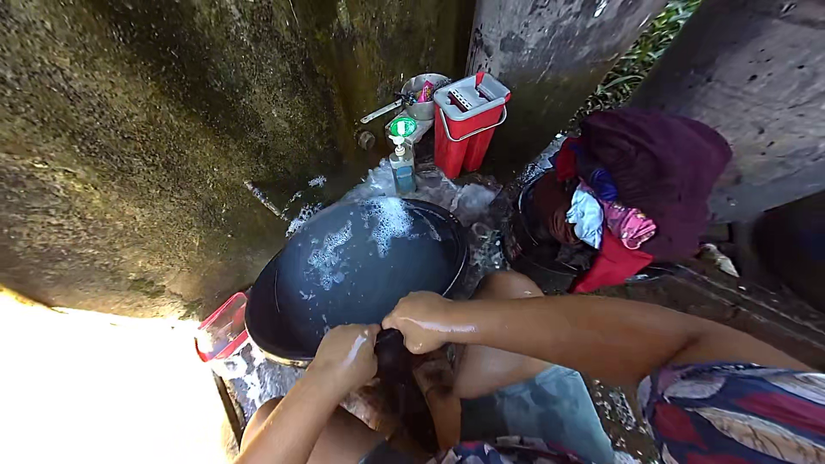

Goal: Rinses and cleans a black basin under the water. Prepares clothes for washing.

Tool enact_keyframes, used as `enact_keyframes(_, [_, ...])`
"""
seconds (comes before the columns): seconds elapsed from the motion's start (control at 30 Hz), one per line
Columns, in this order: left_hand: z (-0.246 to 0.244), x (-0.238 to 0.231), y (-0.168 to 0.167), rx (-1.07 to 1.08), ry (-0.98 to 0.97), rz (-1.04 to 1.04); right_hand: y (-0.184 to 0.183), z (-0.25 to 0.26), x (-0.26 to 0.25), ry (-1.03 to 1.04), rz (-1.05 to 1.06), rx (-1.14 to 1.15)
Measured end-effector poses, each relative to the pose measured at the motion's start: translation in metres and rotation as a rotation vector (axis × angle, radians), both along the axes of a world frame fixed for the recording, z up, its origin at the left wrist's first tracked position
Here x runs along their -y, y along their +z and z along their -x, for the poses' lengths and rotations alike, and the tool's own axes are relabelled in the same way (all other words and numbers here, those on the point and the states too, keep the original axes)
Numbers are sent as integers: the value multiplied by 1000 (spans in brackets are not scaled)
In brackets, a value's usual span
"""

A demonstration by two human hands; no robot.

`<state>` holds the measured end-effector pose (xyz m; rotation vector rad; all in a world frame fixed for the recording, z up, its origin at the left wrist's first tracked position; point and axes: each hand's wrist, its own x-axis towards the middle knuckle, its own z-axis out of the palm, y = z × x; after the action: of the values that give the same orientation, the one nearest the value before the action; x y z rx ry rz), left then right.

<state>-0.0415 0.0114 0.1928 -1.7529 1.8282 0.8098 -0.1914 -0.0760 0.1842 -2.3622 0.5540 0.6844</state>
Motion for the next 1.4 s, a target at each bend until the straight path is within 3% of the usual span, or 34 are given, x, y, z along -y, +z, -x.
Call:
enact_keyframes(0.57, [-24, 61, 29, -14, -149, 105, 16, -3, 41, -165, 43, 139])
enact_keyframes(0.93, [-46, 57, 18, -81, -288, 269, 14, -13, 31, -220, 29, 149])
enact_keyframes(1.13, [-34, 49, 13, -111, -346, 316, 6, 1, 22, -262, 19, 149])
enact_keyframes(1.4, [-10, 75, 25, -82, -389, 292, 6, 24, 40, -334, 24, 189])
